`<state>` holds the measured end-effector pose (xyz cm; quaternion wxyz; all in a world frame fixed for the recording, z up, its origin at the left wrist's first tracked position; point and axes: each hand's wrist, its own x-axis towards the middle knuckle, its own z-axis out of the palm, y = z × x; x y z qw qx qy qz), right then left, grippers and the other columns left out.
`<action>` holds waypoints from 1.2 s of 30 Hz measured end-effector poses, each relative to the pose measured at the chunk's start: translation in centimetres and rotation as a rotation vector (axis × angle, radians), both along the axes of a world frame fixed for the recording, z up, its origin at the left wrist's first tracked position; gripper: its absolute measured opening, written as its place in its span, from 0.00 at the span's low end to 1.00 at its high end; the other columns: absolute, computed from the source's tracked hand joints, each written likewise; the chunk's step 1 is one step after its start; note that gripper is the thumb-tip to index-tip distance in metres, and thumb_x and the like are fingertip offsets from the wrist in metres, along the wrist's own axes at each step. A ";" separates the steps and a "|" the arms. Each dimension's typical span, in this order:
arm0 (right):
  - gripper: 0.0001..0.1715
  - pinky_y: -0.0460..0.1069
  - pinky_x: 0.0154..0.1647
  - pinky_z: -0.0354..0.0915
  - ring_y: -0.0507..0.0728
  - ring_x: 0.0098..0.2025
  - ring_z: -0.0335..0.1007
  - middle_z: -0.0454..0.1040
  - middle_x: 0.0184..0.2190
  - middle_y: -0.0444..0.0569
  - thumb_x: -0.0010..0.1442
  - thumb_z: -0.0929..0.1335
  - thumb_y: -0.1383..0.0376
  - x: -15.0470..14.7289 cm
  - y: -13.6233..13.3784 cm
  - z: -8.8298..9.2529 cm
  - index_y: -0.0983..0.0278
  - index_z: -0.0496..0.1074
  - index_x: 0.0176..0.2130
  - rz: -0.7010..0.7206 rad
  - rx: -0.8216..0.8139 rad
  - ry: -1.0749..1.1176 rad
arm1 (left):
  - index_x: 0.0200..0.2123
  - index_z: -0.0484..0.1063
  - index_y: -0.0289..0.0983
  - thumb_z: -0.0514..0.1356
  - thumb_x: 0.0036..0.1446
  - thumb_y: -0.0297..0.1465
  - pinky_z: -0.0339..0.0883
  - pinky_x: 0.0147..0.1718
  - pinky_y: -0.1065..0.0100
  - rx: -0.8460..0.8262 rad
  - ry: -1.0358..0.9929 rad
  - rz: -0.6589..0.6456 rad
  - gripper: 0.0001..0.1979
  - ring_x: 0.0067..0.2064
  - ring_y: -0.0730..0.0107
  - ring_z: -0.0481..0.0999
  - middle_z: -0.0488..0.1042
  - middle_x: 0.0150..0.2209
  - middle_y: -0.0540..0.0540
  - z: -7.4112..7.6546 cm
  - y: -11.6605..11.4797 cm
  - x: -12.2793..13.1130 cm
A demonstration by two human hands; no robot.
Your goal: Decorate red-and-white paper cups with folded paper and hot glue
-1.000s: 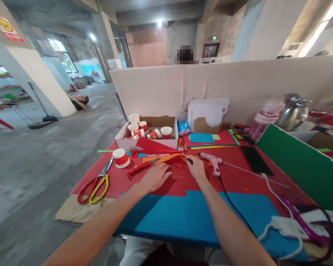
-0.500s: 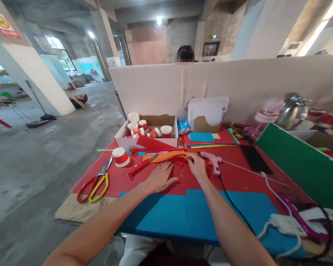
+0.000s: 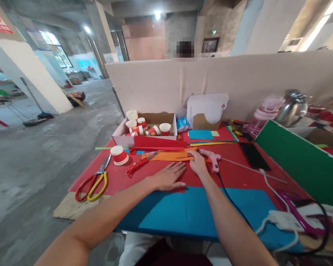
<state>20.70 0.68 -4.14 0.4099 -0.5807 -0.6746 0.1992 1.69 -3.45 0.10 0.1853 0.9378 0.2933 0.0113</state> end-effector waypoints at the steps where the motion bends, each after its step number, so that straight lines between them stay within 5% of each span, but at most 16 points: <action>1: 0.31 0.54 0.50 0.66 0.58 0.44 0.73 0.77 0.42 0.50 0.40 0.57 0.79 0.0 0.0 0.1 0.64 0.74 0.41 0.010 0.013 0.001 | 0.64 0.50 0.31 0.40 0.62 0.50 0.39 0.64 0.58 -0.027 -0.017 -0.037 0.35 0.67 0.60 0.44 0.49 0.66 0.37 0.3 -0.3 -0.6; 5: 0.30 0.55 0.54 0.62 0.59 0.47 0.69 0.76 0.42 0.50 0.41 0.58 0.78 0.1 -0.4 1.1 0.63 0.74 0.41 -0.085 0.189 -0.031 | 0.63 0.52 0.35 0.37 0.64 0.45 0.45 0.63 0.62 -0.055 -0.033 0.009 0.31 0.66 0.64 0.49 0.51 0.65 0.40 0.7 -0.3 -1.2; 9: 0.24 0.54 0.47 0.65 0.58 0.42 0.70 0.76 0.37 0.50 0.46 0.57 0.77 0.2 -1.1 1.8 0.62 0.73 0.37 -0.205 0.361 -0.022 | 0.64 0.48 0.32 0.38 0.63 0.47 0.43 0.63 0.59 0.047 -0.003 0.030 0.33 0.67 0.60 0.45 0.47 0.66 0.37 -0.1 -0.2 0.4; 18: 0.19 0.52 0.40 0.66 0.57 0.35 0.72 0.77 0.31 0.49 0.50 0.57 0.76 -0.4 -1.8 1.9 0.62 0.72 0.30 -0.163 0.483 -0.012 | 0.60 0.58 0.30 0.38 0.61 0.51 0.46 0.61 0.59 0.211 0.074 -0.018 0.36 0.63 0.57 0.57 0.60 0.61 0.34 0.3 -3.0 -1.1; 25: 0.18 0.51 0.39 0.66 0.56 0.33 0.72 0.77 0.28 0.48 0.51 0.57 0.76 -0.6 -2.5 2.5 0.62 0.72 0.27 -0.136 0.528 -0.012 | 0.63 0.51 0.31 0.42 0.60 0.52 0.41 0.63 0.56 0.231 0.049 -0.058 0.37 0.66 0.57 0.50 0.53 0.64 0.36 -0.8 -3.8 -0.3; 29: 0.18 0.50 0.38 0.66 0.56 0.33 0.72 0.77 0.28 0.48 0.51 0.57 0.76 -0.6 -2.6 2.5 0.61 0.72 0.27 -0.118 0.535 -0.017 | 0.60 0.59 0.35 0.40 0.64 0.47 0.45 0.63 0.60 0.140 -0.007 0.057 0.30 0.65 0.63 0.54 0.60 0.62 0.41 0.6 -2.7 -3.1; 32: 0.18 0.50 0.37 0.67 0.55 0.33 0.72 0.77 0.28 0.47 0.51 0.58 0.76 -0.7 -2.5 2.6 0.61 0.72 0.27 -0.109 0.517 0.004 | 0.59 0.61 0.35 0.35 0.66 0.40 0.52 0.61 0.63 0.088 -0.046 0.307 0.27 0.63 0.67 0.59 0.61 0.61 0.43 1.3 -2.2 -5.9; 36: 0.17 0.50 0.36 0.67 0.56 0.32 0.72 0.77 0.28 0.47 0.52 0.58 0.75 -0.8 -2.6 2.7 0.61 0.72 0.27 -0.100 0.502 0.022 | 0.59 0.59 0.26 0.40 0.61 0.51 0.48 0.61 0.54 0.139 0.132 0.486 0.38 0.65 0.52 0.52 0.56 0.62 0.32 0.1 -4.2 -6.3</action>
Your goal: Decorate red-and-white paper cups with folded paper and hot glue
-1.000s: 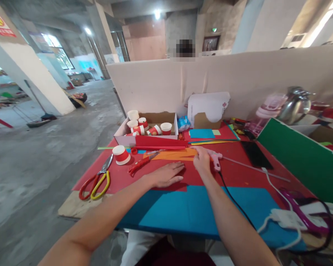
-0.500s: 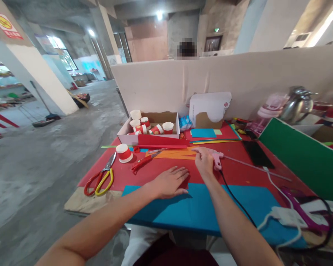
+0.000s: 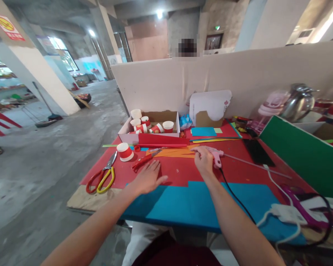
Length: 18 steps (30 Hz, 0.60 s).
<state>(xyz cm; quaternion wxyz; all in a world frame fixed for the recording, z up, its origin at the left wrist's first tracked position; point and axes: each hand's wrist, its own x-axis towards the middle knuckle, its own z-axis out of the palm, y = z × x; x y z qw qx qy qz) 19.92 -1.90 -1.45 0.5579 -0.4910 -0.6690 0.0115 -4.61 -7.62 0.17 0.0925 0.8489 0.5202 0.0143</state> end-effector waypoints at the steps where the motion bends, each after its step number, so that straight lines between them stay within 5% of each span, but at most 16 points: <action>1: 0.17 0.50 0.36 0.67 0.56 0.32 0.72 0.77 0.28 0.47 0.52 0.58 0.75 0.0 0.0 0.0 0.61 0.72 0.27 0.001 0.000 0.000 | 0.61 0.55 0.25 0.41 0.58 0.54 0.45 0.62 0.53 0.020 0.028 -0.006 0.42 0.66 0.50 0.49 0.52 0.64 0.31 -0.4 -0.7 0.6; 5: 0.17 0.50 0.36 0.67 0.55 0.32 0.72 0.77 0.27 0.47 0.51 0.58 0.76 0.1 -0.1 -0.1 0.61 0.72 0.27 0.006 0.000 -0.002 | 0.64 0.47 0.27 0.37 0.57 0.57 0.38 0.63 0.53 0.027 0.031 -0.122 0.45 0.67 0.53 0.43 0.46 0.66 0.33 -0.8 -1.6 4.0; 9: 0.17 0.50 0.35 0.67 0.55 0.32 0.72 0.76 0.27 0.47 0.50 0.58 0.76 0.2 0.1 -0.4 0.61 0.71 0.27 0.004 -0.022 -0.001 | 0.65 0.46 0.27 0.36 0.59 0.55 0.37 0.63 0.54 -0.015 -0.010 -0.150 0.43 0.68 0.55 0.42 0.46 0.66 0.34 0.0 0.9 5.8; 14: 0.17 0.49 0.35 0.67 0.55 0.32 0.72 0.76 0.27 0.48 0.50 0.58 0.75 0.1 0.2 -0.6 0.62 0.72 0.27 0.028 -0.047 -0.011 | 0.64 0.50 0.29 0.38 0.60 0.53 0.40 0.63 0.54 -0.064 -0.035 -0.310 0.40 0.67 0.56 0.46 0.49 0.65 0.35 0.0 1.9 5.2; 18: 0.17 0.49 0.36 0.67 0.55 0.32 0.72 0.76 0.28 0.48 0.50 0.58 0.76 0.0 0.3 -0.7 0.62 0.72 0.27 0.040 -0.050 -0.022 | 0.57 0.63 0.35 0.45 0.62 0.46 0.51 0.59 0.56 -0.005 -0.162 -0.303 0.27 0.61 0.58 0.59 0.65 0.58 0.39 0.3 1.8 3.7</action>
